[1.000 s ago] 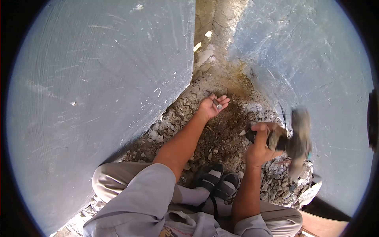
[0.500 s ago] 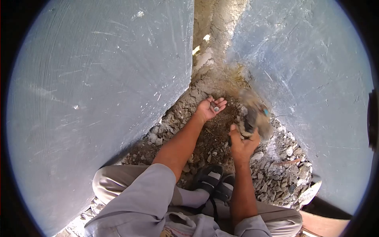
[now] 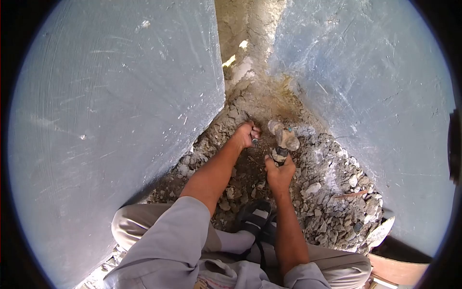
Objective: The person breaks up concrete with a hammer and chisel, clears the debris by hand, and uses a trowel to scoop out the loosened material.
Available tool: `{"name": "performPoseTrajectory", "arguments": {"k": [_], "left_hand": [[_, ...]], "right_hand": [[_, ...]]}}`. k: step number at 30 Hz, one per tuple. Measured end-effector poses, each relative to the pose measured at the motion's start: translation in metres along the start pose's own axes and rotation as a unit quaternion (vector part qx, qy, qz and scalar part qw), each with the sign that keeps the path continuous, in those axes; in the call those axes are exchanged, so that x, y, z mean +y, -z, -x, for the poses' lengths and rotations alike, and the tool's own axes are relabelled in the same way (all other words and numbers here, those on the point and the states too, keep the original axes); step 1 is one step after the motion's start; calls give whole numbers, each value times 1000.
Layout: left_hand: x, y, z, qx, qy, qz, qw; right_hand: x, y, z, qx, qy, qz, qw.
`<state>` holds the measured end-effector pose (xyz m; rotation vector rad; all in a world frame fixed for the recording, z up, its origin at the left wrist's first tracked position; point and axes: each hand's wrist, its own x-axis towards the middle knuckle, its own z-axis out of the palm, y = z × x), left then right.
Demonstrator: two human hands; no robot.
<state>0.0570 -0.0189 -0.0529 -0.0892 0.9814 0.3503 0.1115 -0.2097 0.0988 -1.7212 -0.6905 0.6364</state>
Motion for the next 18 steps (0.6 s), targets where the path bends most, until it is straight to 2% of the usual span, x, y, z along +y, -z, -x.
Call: {"name": "performPoseTrajectory", "arguments": {"k": [3, 7, 10, 12, 14, 17, 18], "left_hand": [[-14, 13, 23, 78, -98, -263, 957], [-13, 33, 15, 163, -132, -417, 885], [-15, 19, 27, 221, -128, -461, 850], [-17, 22, 35, 130, -254, -611, 739], [-21, 20, 40, 61, -359, -729, 580], [-33, -1, 57, 93, -306, -696, 642], [-43, -18, 83, 120, -300, -565, 759]], "right_hand": [[-1, 11, -1, -9, -13, -8, 1000], [14, 20, 6, 4, -29, -16, 999], [15, 23, -1, 7, -35, -37, 999], [10, 25, -4, 10, -48, -61, 997], [-2, 26, -5, 14, -76, -92, 993], [-2, 27, -7, 27, -53, -122, 991], [-7, 29, -7, 31, -46, -114, 992]]}}
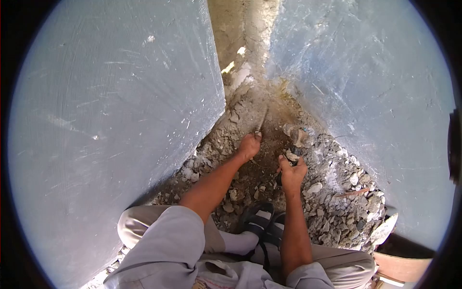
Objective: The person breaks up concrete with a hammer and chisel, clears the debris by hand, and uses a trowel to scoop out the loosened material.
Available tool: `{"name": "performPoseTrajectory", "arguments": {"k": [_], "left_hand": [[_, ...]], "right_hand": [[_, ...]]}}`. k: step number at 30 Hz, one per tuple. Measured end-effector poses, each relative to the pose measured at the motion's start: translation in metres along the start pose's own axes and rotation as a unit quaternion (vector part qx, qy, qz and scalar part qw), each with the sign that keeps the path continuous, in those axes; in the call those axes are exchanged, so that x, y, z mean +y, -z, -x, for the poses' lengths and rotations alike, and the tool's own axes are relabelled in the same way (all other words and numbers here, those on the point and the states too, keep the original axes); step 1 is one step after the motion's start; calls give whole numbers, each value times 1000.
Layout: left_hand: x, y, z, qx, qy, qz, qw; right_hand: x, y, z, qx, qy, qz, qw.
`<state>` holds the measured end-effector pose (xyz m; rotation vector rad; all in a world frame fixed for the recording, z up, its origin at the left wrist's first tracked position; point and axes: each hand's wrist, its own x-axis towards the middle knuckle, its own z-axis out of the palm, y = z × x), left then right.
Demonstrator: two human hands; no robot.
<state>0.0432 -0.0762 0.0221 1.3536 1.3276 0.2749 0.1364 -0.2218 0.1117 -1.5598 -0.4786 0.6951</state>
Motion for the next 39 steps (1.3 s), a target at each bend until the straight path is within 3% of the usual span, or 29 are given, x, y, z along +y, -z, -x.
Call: {"name": "performPoseTrajectory", "arguments": {"k": [3, 6, 9, 13, 15, 16, 17, 19, 20, 22, 23, 27, 30, 35, 36, 38, 39], "left_hand": [[-24, -15, -12, 89, 84, 70, 990], [-34, 1, -39, 86, 129, 76, 985], [-28, 23, -68, 43, 142, 37, 988], [-19, 15, -55, -172, -17, -34, 984], [7, 12, -17, -216, 30, -21, 976], [49, 9, 27, -211, 111, 12, 971], [44, -2, 31, -194, 134, 118, 965], [32, -22, 31, -161, 174, 324, 916], [31, -27, 28, -142, 174, 339, 914], [27, -29, 15, -130, 214, 488, 837], [25, -29, 6, -122, 229, 557, 789], [23, -32, -16, -90, 255, 658, 703], [8, -51, -56, -102, 226, 788, 564], [73, -30, -66, -28, 255, 817, 516], [75, -28, -67, -22, 251, 821, 512], [65, -30, -68, -41, 240, 817, 522], [60, -31, -69, -52, 233, 814, 529]], "right_hand": [[-12, 2, 3, -3, -8, -12, 1000], [-18, 0, 2, -4, -18, -25, 1000], [-17, 3, 1, -15, -34, 7, 999], [-25, 2, 0, -20, -50, 27, 998], [-29, -4, 1, -24, -62, -3, 998], [-33, -4, 1, -24, -64, -15, 998], [-40, -4, 3, -26, -42, -16, 999], [-49, 0, 6, -23, 2, -17, 1000], [-49, 5, 5, -24, 45, 3, 999], [-49, 15, 2, -29, 130, 41, 990], [-52, 15, 1, -34, 126, 28, 991], [-78, 12, -1, -35, 122, 31, 991], [-112, 5, 4, -22, 104, -8, 994], [-154, -7, 2, 19, 314, -48, 948], [-157, -13, 3, 62, 295, -13, 953], [-69, 12, -23, 56, 186, -87, 977], [-51, 7, -25, 34, 170, 24, 985]]}}
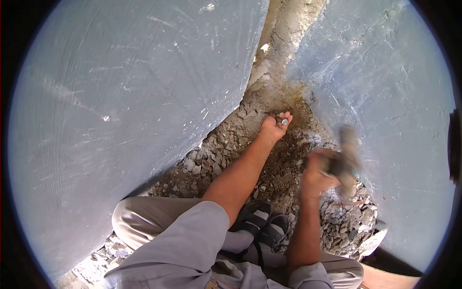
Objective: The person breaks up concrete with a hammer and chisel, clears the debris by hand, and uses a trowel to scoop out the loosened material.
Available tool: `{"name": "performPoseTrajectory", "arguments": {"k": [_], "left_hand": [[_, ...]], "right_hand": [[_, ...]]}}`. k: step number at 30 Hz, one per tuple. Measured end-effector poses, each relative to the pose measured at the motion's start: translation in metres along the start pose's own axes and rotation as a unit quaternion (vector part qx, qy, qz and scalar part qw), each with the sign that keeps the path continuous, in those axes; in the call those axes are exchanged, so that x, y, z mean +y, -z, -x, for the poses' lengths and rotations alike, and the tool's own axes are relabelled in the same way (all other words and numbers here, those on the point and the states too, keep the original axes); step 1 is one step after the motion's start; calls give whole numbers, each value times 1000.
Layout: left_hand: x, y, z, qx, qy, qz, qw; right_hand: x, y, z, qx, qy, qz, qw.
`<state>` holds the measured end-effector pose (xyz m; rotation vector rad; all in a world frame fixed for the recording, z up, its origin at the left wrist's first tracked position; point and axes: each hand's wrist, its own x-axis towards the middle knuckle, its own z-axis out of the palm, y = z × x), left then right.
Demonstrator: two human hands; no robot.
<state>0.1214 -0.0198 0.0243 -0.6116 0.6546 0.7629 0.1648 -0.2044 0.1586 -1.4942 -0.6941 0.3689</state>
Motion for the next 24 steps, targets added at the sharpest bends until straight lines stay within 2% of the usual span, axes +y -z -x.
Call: {"name": "performPoseTrajectory", "arguments": {"k": [1, 2, 5, 8, 10, 11, 12, 14, 16, 17, 20, 21, 24], "left_hand": [[4, 10, -10, -21, 31, 15, 999], [4, 17, -11, -33, 36, -12, 999], [8, 20, -5, -60, 31, -69, 995], [15, 23, -15, -44, 28, -26, 998], [11, 15, 2, -11, 24, -7, 1000], [11, 9, 13, 4, 21, 2, 1000], [14, 10, 13, 8, 19, -5, 1000], [14, 11, 9, 11, 22, -16, 1000], [17, 25, -14, -47, 26, -86, 995], [17, 31, -20, -75, 29, -122, 989], [24, 34, 15, -33, 26, -146, 988], [23, 36, 11, -40, 32, -121, 991], [14, 30, 6, -34, 15, -123, 992]], "right_hand": [[17, -6, 4, -42, -4, 107, 993], [15, -24, 13, -121, 35, 351, 928], [19, -28, 21, -164, -174, 187, 953], [-37, -33, 25, -91, -104, 81, 987], [-77, -41, 24, 15, -30, -6, 999], [-81, -31, 22, 10, -7, 59, 998], [-79, -31, 12, 5, 131, 21, 991], [-37, -30, 14, -51, 72, 190, 978], [19, -24, 19, -99, 10, 355, 930], [30, -26, 8, -196, -259, 238, 915], [15, -22, 25, -86, -238, 72, 965], [0, -23, 26, -69, -207, 14, 976], [-46, -27, 24, 15, -54, -32, 998]]}}
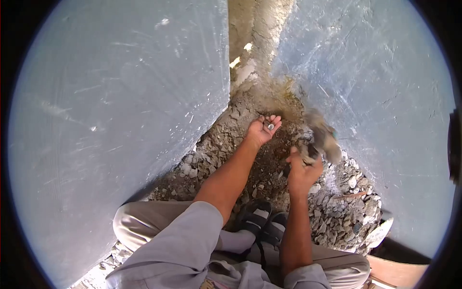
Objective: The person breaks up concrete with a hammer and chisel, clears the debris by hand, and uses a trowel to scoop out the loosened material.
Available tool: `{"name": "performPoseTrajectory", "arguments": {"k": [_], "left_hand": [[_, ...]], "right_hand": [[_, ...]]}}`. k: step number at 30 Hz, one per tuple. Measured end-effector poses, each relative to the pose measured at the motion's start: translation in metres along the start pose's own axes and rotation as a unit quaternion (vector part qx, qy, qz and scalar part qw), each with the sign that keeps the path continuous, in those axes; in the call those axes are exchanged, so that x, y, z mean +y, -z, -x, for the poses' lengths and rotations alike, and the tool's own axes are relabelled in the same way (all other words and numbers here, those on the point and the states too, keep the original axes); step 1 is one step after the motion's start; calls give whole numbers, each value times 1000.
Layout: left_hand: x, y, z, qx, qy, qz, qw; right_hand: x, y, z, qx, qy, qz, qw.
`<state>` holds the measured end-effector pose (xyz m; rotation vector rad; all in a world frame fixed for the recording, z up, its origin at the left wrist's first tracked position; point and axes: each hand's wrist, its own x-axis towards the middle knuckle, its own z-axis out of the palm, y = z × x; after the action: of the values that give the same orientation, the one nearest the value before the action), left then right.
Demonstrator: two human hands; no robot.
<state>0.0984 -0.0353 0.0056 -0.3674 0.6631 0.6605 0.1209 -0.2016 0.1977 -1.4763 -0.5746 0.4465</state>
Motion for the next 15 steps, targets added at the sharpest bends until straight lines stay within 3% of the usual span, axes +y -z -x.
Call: {"name": "performPoseTrajectory", "arguments": {"k": [1, 3, 4, 6, 8, 11, 12, 14, 15], "left_hand": [[1, -3, -2, 1, 19, 24, 1000], [2, -6, -3, -17, 11, 18, 1000], [1, -5, -3, -27, 8, 15, 1000], [-3, -3, -6, -18, 21, -1, 1000], [-5, 3, -12, -19, 36, -42, 998], [-18, 27, -36, 30, 64, -112, 991], [-20, 29, -46, 30, 82, -143, 986], [-39, 42, -24, 227, -37, -314, 921], [-47, 51, -13, 244, -89, -336, 905]], "right_hand": [[1, 1, 2, 30, 59, 39, 997], [86, 23, 0, 47, -48, -153, 986], [93, 24, -3, -24, 17, 4, 1000], [105, 25, -8, -92, 203, 309, 924], [118, 22, -8, -149, -8, 309, 939], [73, 15, 0, -87, -219, 102, 967], [72, 18, -1, -79, -218, 107, 967], [74, 27, 1, -70, -220, 117, 966], [74, 32, -1, -71, -220, 116, 966]]}}
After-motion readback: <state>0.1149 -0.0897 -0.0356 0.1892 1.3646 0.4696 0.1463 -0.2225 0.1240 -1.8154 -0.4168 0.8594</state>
